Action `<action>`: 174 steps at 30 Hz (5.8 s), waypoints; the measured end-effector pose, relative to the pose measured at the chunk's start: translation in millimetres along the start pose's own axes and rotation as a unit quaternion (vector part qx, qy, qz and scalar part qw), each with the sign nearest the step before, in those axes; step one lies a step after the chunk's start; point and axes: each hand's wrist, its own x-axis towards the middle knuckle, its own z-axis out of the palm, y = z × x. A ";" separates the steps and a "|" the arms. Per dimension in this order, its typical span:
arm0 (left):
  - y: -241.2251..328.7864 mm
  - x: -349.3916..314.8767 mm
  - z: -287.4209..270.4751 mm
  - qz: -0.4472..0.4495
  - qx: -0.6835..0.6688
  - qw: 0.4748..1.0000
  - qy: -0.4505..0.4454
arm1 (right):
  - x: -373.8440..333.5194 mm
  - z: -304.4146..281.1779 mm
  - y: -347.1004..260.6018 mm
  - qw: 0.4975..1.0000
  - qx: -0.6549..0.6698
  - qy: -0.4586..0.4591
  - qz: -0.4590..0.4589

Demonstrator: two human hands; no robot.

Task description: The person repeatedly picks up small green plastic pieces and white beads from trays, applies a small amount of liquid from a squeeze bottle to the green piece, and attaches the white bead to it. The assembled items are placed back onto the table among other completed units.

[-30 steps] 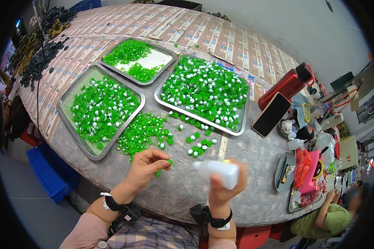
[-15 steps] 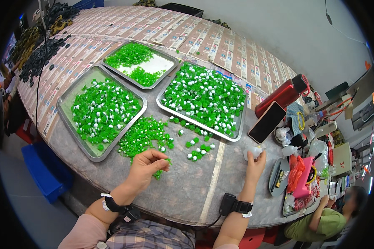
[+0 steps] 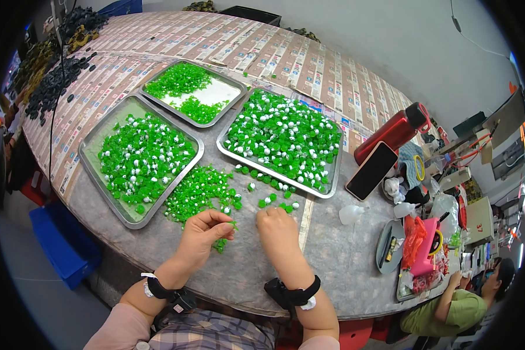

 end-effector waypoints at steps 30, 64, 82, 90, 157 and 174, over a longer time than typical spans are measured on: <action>-5.6 -0.4 0.8 -0.109 -0.073 0.990 -0.054 | -29.9 -10.6 -7.4 0.656 0.738 -0.013 0.157; 0.8 0.4 -2.6 0.135 0.101 0.985 0.035 | -23.1 -14.1 4.0 0.710 0.681 0.097 0.149; 29.6 79.7 -23.4 0.217 0.612 0.759 -0.047 | -7.6 29.9 64.7 0.953 0.277 0.089 0.089; -2.8 105.1 -6.7 0.269 0.674 0.683 -0.082 | 4.3 24.4 54.6 0.962 0.249 0.115 0.004; 36.0 27.8 -16.9 0.200 0.642 0.741 -0.002 | -16.1 30.3 42.9 0.748 0.639 0.138 0.115; 13.4 61.0 11.2 0.137 0.692 0.703 -0.089 | -16.8 24.3 41.1 0.758 0.626 0.133 0.125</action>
